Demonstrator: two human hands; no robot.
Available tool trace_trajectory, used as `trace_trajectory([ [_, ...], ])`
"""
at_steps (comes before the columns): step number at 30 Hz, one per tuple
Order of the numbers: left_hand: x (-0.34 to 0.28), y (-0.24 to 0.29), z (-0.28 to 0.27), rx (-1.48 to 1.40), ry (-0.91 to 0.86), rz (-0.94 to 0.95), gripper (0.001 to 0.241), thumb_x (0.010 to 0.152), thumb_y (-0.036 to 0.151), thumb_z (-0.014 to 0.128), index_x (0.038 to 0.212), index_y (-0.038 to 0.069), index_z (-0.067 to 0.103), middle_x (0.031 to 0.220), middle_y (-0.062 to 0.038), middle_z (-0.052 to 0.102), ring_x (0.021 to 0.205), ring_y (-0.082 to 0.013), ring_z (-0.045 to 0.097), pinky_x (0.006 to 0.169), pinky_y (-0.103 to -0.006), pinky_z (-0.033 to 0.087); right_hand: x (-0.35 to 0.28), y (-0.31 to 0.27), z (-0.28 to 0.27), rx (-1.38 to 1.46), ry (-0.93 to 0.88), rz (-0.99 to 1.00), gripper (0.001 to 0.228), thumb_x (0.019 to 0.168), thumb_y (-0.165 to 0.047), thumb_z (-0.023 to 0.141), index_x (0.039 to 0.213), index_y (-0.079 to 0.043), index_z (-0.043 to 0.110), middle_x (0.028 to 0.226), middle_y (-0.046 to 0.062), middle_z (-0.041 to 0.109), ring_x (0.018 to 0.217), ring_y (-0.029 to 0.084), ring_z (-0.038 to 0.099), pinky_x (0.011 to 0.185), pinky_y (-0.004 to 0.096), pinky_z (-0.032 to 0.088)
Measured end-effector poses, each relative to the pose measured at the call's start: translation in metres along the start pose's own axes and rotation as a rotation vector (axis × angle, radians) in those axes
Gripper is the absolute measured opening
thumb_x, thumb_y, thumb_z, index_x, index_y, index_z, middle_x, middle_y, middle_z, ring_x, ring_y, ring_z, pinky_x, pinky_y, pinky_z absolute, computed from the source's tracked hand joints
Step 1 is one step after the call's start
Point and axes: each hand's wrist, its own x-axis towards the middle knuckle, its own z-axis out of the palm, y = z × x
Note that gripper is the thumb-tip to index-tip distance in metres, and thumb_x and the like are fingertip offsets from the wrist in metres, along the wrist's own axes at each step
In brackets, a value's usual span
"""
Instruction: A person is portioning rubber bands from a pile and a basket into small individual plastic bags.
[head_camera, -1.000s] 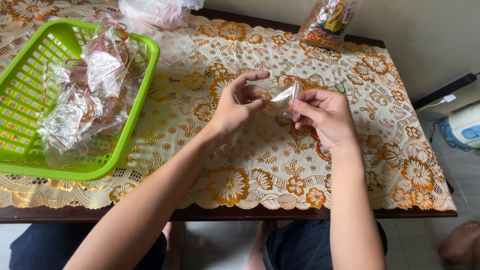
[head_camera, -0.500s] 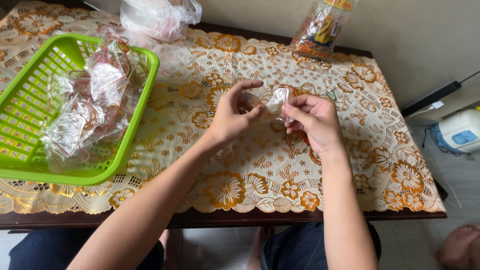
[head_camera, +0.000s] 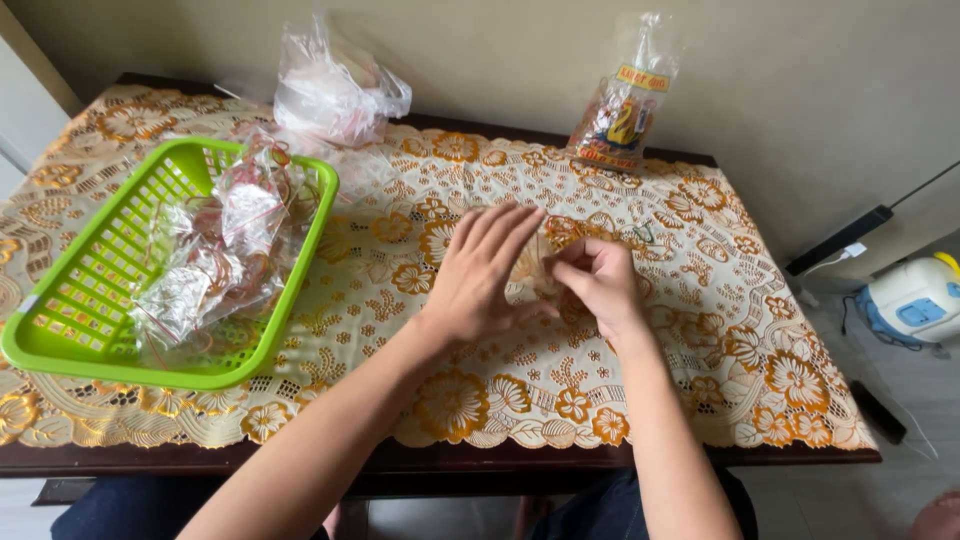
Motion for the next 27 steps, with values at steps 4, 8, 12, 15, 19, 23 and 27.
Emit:
trace_trajectory([
  [4,-0.005,-0.006,0.015,0.072,0.081,0.06,0.109,0.069,0.053,0.091,0.155,0.006,0.043,0.14,-0.016,0.059,0.139,-0.0318,0.049,0.122,-0.05,0.029,-0.007,-0.017,0.014,0.055,0.006,0.005,0.004,0.083,0.002,0.076,0.083,0.004,0.073,0.065,0.019,0.068,0.052,0.022,0.067,0.043,0.033,0.057],
  [8,-0.008,-0.01,0.026,0.005,0.171,0.008,0.095,0.071,0.051,0.09,0.145,0.003,0.054,0.126,-0.014,0.066,0.129,-0.0302,0.059,0.115,-0.0475,0.038,-0.014,-0.031,0.022,0.135,0.004,-0.006,0.009,0.081,0.002,0.081,0.079,0.004,0.072,0.064,0.018,0.068,0.056,0.017,0.065,0.041,0.031,0.053],
  [12,-0.007,-0.006,0.023,-0.035,0.202,0.001,0.092,0.071,0.048,0.091,0.143,0.002,0.056,0.124,-0.014,0.067,0.126,-0.0304,0.061,0.112,-0.0473,0.04,-0.009,-0.022,0.019,0.18,0.032,-0.015,0.01,0.082,0.002,0.081,0.078,0.004,0.072,0.063,0.018,0.067,0.055,0.015,0.063,0.041,0.029,0.052],
  [15,-0.006,-0.005,0.022,-0.035,0.183,-0.007,0.099,0.066,0.048,0.094,0.144,0.002,0.054,0.124,-0.015,0.067,0.126,-0.0304,0.061,0.113,-0.0475,0.04,-0.007,-0.015,0.018,0.178,0.039,-0.04,0.011,0.081,0.002,0.082,0.077,0.003,0.072,0.062,0.018,0.067,0.05,0.018,0.064,0.036,0.03,0.051],
  [19,-0.005,-0.001,0.017,-0.034,0.192,0.018,0.085,0.071,0.031,0.094,0.141,0.0,0.057,0.121,-0.017,0.069,0.122,-0.0316,0.063,0.11,-0.0487,0.041,-0.009,-0.026,0.021,0.149,0.053,-0.049,0.008,0.08,0.005,0.08,0.077,0.004,0.072,0.062,0.019,0.068,0.053,0.018,0.066,0.043,0.03,0.056],
  [23,-0.006,-0.006,0.022,-0.023,0.236,0.036,0.071,0.078,0.03,0.089,0.138,0.003,0.061,0.118,-0.013,0.071,0.119,-0.0291,0.065,0.107,-0.0463,0.044,-0.012,-0.033,0.02,0.175,0.063,-0.053,0.01,0.082,0.002,0.08,0.079,0.004,0.072,0.063,0.018,0.069,0.054,0.018,0.067,0.043,0.03,0.057],
  [27,-0.005,-0.009,0.018,-0.025,0.261,0.065,0.056,0.089,0.032,0.082,0.133,0.003,0.065,0.112,-0.013,0.073,0.112,-0.0272,0.068,0.104,-0.0451,0.045,-0.021,-0.057,0.018,0.146,-0.015,-0.062,0.018,0.09,-0.012,0.08,0.087,0.004,0.072,0.072,0.017,0.073,0.063,0.019,0.073,0.047,0.03,0.06],
])
